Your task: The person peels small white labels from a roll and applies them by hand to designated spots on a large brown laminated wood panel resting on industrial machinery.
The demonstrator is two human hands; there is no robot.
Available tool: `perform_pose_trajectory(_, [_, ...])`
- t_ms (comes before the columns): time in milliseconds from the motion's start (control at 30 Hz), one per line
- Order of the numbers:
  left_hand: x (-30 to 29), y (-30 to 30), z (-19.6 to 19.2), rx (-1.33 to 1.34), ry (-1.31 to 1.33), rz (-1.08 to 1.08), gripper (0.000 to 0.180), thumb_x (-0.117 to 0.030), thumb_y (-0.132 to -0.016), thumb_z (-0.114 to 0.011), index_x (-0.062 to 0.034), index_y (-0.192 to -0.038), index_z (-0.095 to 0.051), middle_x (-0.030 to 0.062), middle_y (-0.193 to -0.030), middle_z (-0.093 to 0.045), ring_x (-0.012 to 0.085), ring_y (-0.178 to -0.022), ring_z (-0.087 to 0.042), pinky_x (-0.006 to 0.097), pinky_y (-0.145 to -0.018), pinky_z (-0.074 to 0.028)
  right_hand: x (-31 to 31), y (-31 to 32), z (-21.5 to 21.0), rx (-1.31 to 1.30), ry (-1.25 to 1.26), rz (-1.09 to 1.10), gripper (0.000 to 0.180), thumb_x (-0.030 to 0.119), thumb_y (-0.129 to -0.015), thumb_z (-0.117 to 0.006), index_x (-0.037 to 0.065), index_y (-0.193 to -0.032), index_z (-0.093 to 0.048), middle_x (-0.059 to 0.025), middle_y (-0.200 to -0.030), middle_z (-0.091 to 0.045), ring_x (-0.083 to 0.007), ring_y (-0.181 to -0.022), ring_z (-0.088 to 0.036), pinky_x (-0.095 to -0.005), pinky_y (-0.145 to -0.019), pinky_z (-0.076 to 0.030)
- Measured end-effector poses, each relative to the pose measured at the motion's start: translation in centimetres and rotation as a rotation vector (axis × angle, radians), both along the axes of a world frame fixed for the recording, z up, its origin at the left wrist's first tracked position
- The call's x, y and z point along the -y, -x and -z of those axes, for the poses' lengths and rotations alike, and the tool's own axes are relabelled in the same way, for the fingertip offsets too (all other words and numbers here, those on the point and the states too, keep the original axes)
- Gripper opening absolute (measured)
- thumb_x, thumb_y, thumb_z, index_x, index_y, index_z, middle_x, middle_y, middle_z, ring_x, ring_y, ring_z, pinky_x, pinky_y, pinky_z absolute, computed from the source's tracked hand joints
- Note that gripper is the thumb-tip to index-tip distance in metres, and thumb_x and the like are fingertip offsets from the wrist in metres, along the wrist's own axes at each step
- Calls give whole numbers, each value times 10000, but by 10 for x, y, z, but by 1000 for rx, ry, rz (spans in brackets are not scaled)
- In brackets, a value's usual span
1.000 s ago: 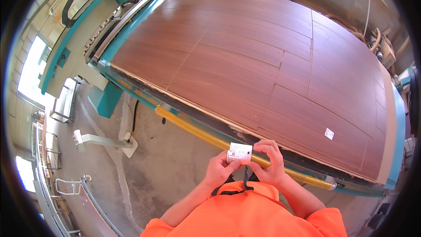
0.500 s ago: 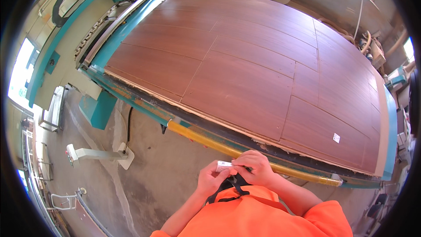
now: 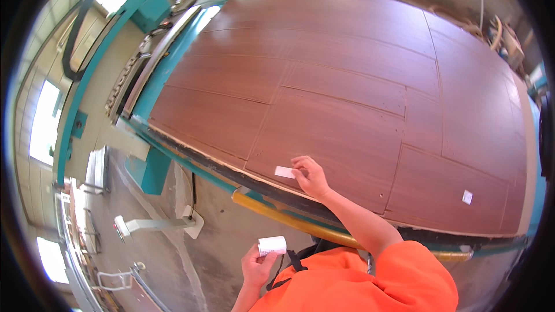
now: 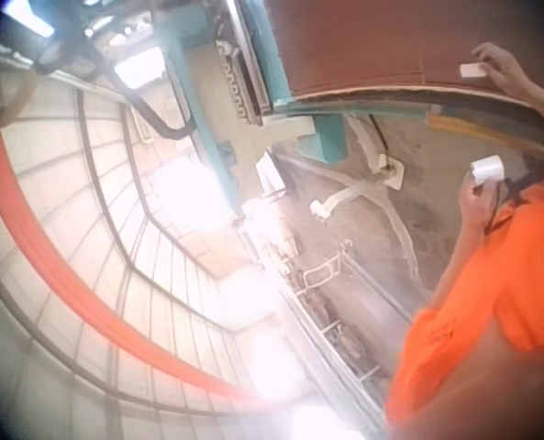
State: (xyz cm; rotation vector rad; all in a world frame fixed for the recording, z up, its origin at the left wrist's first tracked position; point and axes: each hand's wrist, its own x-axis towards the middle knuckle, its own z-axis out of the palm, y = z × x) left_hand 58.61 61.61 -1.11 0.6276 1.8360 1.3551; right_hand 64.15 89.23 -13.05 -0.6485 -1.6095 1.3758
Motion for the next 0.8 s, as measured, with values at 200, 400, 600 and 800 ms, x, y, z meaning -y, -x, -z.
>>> perform_pose_trajectory(200, [-19, 1, 2, 54, 92, -37, 202, -30, -868, -662, 40, -1057, -649, 50, -938, -671, 102, -822, -641, 229, -710, -507, -76, -68, 9, 163, -104, 248, 55, -14, -791, -595, 33, -819, -588, -129, -1001, -648, -256, -891, -627, -340, -767, -506])
perform_pose_trajectory(400, [-45, 3, 5, 67, 96, 45, 202, -28, -873, -655, 54, -1057, -646, 57, -952, -669, 104, -837, -638, 231, -726, -506, -188, -210, 14, 255, -289, 860, 44, 6, -837, -627, 22, -846, -587, -153, -1019, -660, -316, -940, -627, -355, -837, -494])
perform_pose_trajectory(600, [-66, 1, 7, 101, 51, 100, 197, -23, -883, -643, 59, -1063, -647, 58, -972, -665, 107, -859, -637, 239, -739, -510, -113, -172, -22, 462, -771, 312, 87, 6, -768, -658, 69, -789, -601, -94, -967, -684, -292, -947, -646, -433, -891, -509])
perform_pose_trajectory(800, [-78, 10, 4, 110, 18, 126, 190, -37, -888, -628, 63, -1047, -658, 84, -985, -678, 137, -858, -654, 271, -766, -528, -40, -190, -8, 778, -698, -129, 411, 276, -834, -668, 36, -1163, -613, -148, -1297, -575, -290, -1289, -485, -457, -1121, -333])
